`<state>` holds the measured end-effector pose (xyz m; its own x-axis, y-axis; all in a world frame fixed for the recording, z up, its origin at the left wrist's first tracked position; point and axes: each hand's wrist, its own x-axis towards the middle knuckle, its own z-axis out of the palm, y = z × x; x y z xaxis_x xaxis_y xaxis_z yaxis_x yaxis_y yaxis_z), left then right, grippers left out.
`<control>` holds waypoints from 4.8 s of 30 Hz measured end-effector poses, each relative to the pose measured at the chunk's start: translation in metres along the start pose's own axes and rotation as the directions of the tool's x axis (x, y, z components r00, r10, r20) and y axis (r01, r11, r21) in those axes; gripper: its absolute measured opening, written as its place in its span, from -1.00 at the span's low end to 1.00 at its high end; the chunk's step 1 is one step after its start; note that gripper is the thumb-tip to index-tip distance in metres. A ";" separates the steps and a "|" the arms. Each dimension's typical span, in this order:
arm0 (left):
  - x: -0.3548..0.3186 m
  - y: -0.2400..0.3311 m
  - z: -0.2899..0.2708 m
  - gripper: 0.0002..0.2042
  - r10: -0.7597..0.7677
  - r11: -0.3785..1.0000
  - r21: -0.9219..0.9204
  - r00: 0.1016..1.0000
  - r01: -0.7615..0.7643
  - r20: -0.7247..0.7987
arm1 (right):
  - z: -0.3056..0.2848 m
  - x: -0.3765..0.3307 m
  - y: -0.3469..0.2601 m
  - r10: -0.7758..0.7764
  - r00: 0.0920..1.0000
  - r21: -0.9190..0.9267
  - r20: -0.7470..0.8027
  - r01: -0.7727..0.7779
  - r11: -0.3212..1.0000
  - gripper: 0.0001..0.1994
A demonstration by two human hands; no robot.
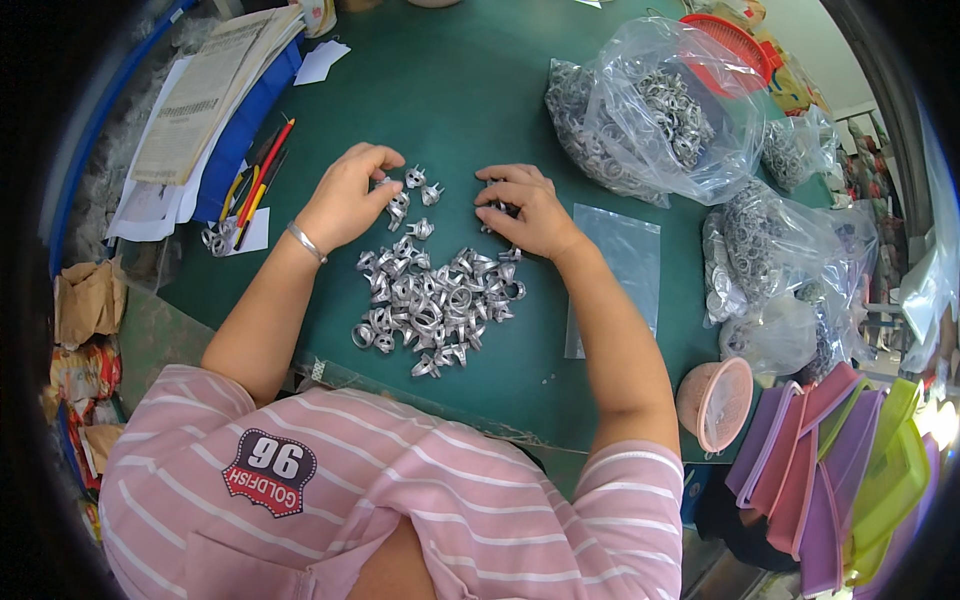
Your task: The person picks up metal rings from a pile on the workstation, counts them one by one, and places them into a clear plastic bag.
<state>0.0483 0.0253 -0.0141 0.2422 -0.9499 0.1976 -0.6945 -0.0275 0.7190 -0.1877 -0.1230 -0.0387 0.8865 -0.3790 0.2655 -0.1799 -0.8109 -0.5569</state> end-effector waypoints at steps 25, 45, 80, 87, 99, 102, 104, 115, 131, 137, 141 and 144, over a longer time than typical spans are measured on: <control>-0.017 -0.006 0.003 -0.68 0.073 0.997 -0.050 0.987 -0.066 0.145 | -0.148 0.037 -0.052 -0.421 0.310 -0.435 -0.852 0.026 0.900 -0.86; -0.018 0.041 0.025 -0.92 0.206 0.875 -0.474 0.963 -0.101 0.174 | -0.026 -0.087 -0.069 0.722 0.688 0.422 -0.078 -0.633 0.649 -0.84; -0.009 -0.006 0.014 -0.84 0.040 0.999 -0.039 0.997 -0.038 0.063 | 0.035 0.032 -0.059 0.093 0.983 -0.007 -0.156 -0.095 0.995 -0.89; -0.016 -0.003 0.010 -0.84 0.025 0.980 -0.198 0.984 0.010 0.176 | -0.131 0.050 -0.078 -0.466 0.614 -0.658 -0.637 -0.118 0.744 -0.80; -0.105 0.038 0.018 -0.31 0.540 0.786 0.083 0.746 -0.612 0.391 | 0.014 -0.097 -0.133 0.129 0.986 -0.279 0.104 -0.095 0.956 -0.31; -0.069 0.035 0.024 -0.43 0.490 0.805 0.118 0.764 -0.581 0.420 | 0.014 -0.092 -0.118 0.203 0.977 -0.346 -0.069 -0.214 0.914 -0.39; -0.043 0.032 0.036 -0.51 0.491 0.807 0.157 0.794 -0.570 0.359 | 0.020 -0.097 -0.108 0.237 0.949 -0.363 -0.206 -0.299 0.883 -0.45; -0.021 0.028 0.042 -0.81 0.460 0.887 -0.055 0.888 -0.459 -0.002 | 0.003 -0.165 -0.125 0.610 0.515 0.244 -0.602 -0.609 0.754 -0.77; -0.054 0.079 0.026 -0.71 -0.038 0.591 -0.690 0.869 0.418 0.493 | 0.014 -0.140 -0.132 0.777 0.572 0.572 -0.263 -0.556 0.603 -0.72; -0.063 0.080 0.037 -0.73 0.079 0.075 -0.525 0.520 0.848 0.850 | 0.003 -0.112 -0.153 0.524 0.773 0.317 -0.358 -0.427 0.847 -0.77; -0.061 0.082 0.029 -0.82 -0.094 0.085 -0.640 0.646 0.764 0.758 | 0.028 -0.124 -0.138 0.560 0.744 0.173 -0.363 -0.537 0.825 -0.77; -0.058 0.075 0.022 -0.85 -0.123 0.096 -0.699 0.705 0.709 0.698 | 0.026 -0.120 -0.138 0.462 0.766 0.057 -0.446 -0.491 0.869 -0.75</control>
<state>-0.0324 0.0715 0.0136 -0.2168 -0.8839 -0.4144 0.5785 -0.4583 0.6748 -0.2578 0.0456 -0.0143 0.4061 -0.8641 0.2973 -0.5676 -0.4935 -0.6590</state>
